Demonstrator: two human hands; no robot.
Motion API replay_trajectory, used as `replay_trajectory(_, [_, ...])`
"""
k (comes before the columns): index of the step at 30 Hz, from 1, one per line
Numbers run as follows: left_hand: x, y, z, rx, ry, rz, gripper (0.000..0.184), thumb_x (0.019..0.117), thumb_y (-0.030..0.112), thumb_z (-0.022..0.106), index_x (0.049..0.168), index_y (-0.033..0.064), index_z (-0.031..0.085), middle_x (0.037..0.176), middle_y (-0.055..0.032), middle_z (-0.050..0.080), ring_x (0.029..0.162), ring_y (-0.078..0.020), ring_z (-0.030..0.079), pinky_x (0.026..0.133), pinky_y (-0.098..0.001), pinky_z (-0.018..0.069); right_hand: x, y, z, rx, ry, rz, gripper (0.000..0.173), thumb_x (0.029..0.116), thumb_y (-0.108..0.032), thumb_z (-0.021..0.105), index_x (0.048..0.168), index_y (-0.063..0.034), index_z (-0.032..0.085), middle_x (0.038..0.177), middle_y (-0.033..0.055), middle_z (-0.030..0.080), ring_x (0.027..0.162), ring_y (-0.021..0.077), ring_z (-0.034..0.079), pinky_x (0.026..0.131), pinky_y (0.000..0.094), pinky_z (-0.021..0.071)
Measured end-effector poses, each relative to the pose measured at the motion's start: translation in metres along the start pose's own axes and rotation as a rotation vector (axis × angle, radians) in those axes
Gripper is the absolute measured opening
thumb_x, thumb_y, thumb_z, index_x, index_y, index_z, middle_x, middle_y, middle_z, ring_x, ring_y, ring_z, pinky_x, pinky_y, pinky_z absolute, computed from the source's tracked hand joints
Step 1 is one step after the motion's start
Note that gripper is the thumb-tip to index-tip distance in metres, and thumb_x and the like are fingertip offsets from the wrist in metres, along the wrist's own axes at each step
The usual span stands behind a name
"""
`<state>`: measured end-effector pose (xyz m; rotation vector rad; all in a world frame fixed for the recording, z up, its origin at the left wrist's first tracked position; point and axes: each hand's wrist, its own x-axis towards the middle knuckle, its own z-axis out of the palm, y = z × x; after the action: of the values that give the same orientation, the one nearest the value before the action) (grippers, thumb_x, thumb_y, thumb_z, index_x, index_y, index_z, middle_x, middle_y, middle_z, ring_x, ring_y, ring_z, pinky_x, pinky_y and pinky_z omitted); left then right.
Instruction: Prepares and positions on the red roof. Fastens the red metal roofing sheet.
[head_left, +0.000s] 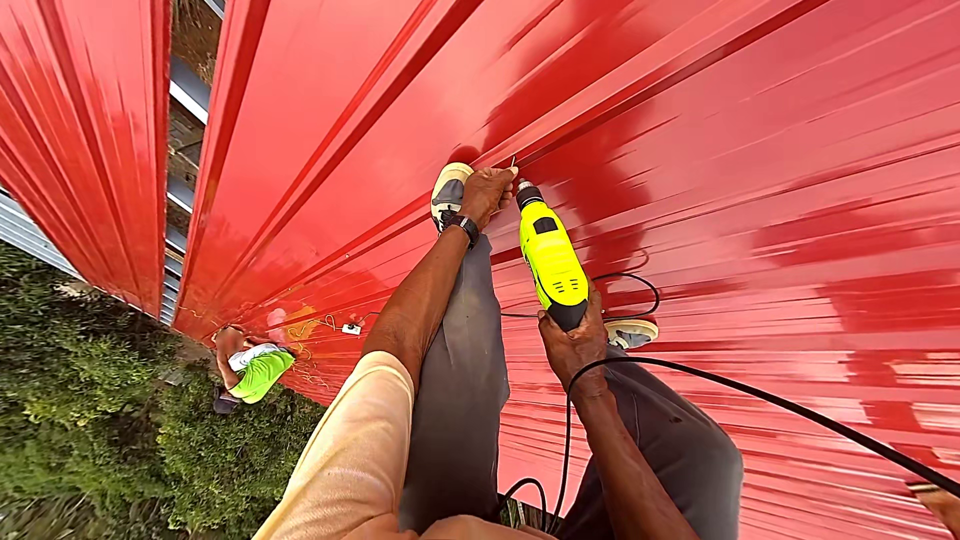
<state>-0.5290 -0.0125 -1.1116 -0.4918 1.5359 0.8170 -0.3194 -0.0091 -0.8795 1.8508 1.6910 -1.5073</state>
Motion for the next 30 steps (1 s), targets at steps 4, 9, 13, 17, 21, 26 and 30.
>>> replay_trajectory(4, [0.001, 0.013, 0.004, 0.141, -0.003, 0.006, 0.022, 0.1008, 0.025, 0.063, 0.099, 0.0031, 0.063, 0.071, -0.0068, 0.064, 0.058, -0.0152, 0.064, 0.051, -0.0277, 0.054, 0.001, 0.002, 0.003, -0.007, 0.004, 0.004, 0.082, 0.0822, -0.014, 0.076, 0.155, -0.0037, 0.038, 0.126, 0.0142, 0.068, 0.109, 0.0152, 0.069, 0.095, 0.0348, 0.0573])
replay_trajectory(9, [0.002, 0.017, 0.008, 0.322, -0.043, 0.093, 0.025, 0.1044, 0.025, 0.055, 0.094, 0.003, 0.063, 0.074, -0.006, 0.065, 0.06, -0.0137, 0.063, 0.053, -0.028, 0.0534, 0.004, 0.002, 0.006, -0.014, 0.012, 0.02, 0.082, 0.0823, -0.015, 0.075, 0.155, -0.0041, 0.038, 0.123, 0.0146, 0.069, 0.106, 0.0168, 0.07, 0.092, 0.0371, 0.0583])
replay_trajectory(13, [0.003, 0.019, 0.009, 0.031, -0.087, -0.059, 0.024, 0.1057, 0.022, 0.052, 0.098, 0.0026, 0.063, 0.076, -0.0068, 0.065, 0.06, -0.014, 0.062, 0.051, -0.0268, 0.0525, 0.004, 0.006, 0.007, -0.013, 0.026, -0.006, 0.082, 0.0824, -0.014, 0.075, 0.155, -0.003, 0.038, 0.125, 0.0154, 0.068, 0.11, 0.017, 0.069, 0.095, 0.0366, 0.0575])
replay_trajectory(17, [0.009, 0.015, 0.003, -0.264, -0.161, -0.239, 0.019, 0.1046, 0.024, 0.053, 0.106, 0.0078, 0.063, 0.084, -0.0059, 0.066, 0.065, -0.0137, 0.063, 0.055, -0.0266, 0.0531, 0.005, 0.007, 0.005, -0.004, 0.041, -0.023, 0.081, 0.083, -0.014, 0.076, 0.154, -0.0024, 0.038, 0.125, 0.0158, 0.068, 0.11, 0.0167, 0.069, 0.095, 0.0366, 0.0575])
replay_trajectory(21, [0.009, 0.011, -0.001, -0.276, -0.211, -0.233, 0.023, 0.1057, 0.027, 0.054, 0.108, 0.0071, 0.065, 0.086, -0.0069, 0.067, 0.067, -0.015, 0.065, 0.058, -0.0275, 0.0551, 0.008, 0.007, 0.004, -0.001, 0.06, -0.024, 0.081, 0.082, -0.013, 0.076, 0.154, -0.0023, 0.04, 0.124, 0.0158, 0.068, 0.108, 0.016, 0.07, 0.094, 0.035, 0.0577])
replay_trajectory(26, [0.0, 0.018, 0.007, -0.025, -0.112, -0.111, 0.026, 0.0982, 0.031, 0.07, 0.099, 0.0052, 0.065, 0.073, -0.004, 0.06, 0.056, -0.0125, 0.057, 0.049, -0.0246, 0.0494, 0.009, 0.008, -0.001, 0.007, 0.069, -0.035, 0.081, 0.0824, -0.013, 0.076, 0.153, -0.0003, 0.039, 0.123, 0.015, 0.069, 0.108, 0.0142, 0.069, 0.095, 0.0332, 0.0576])
replay_trajectory(30, [-0.005, 0.024, 0.015, 0.022, -0.032, -0.139, 0.024, 0.0998, 0.027, 0.066, 0.092, 0.0039, 0.066, 0.069, -0.0046, 0.062, 0.052, -0.0115, 0.057, 0.044, -0.0231, 0.0462, 0.01, 0.008, -0.003, 0.018, 0.074, -0.042, 0.08, 0.082, -0.013, 0.076, 0.152, -0.0005, 0.04, 0.122, 0.0132, 0.07, 0.108, 0.0127, 0.07, 0.094, 0.032, 0.0581])
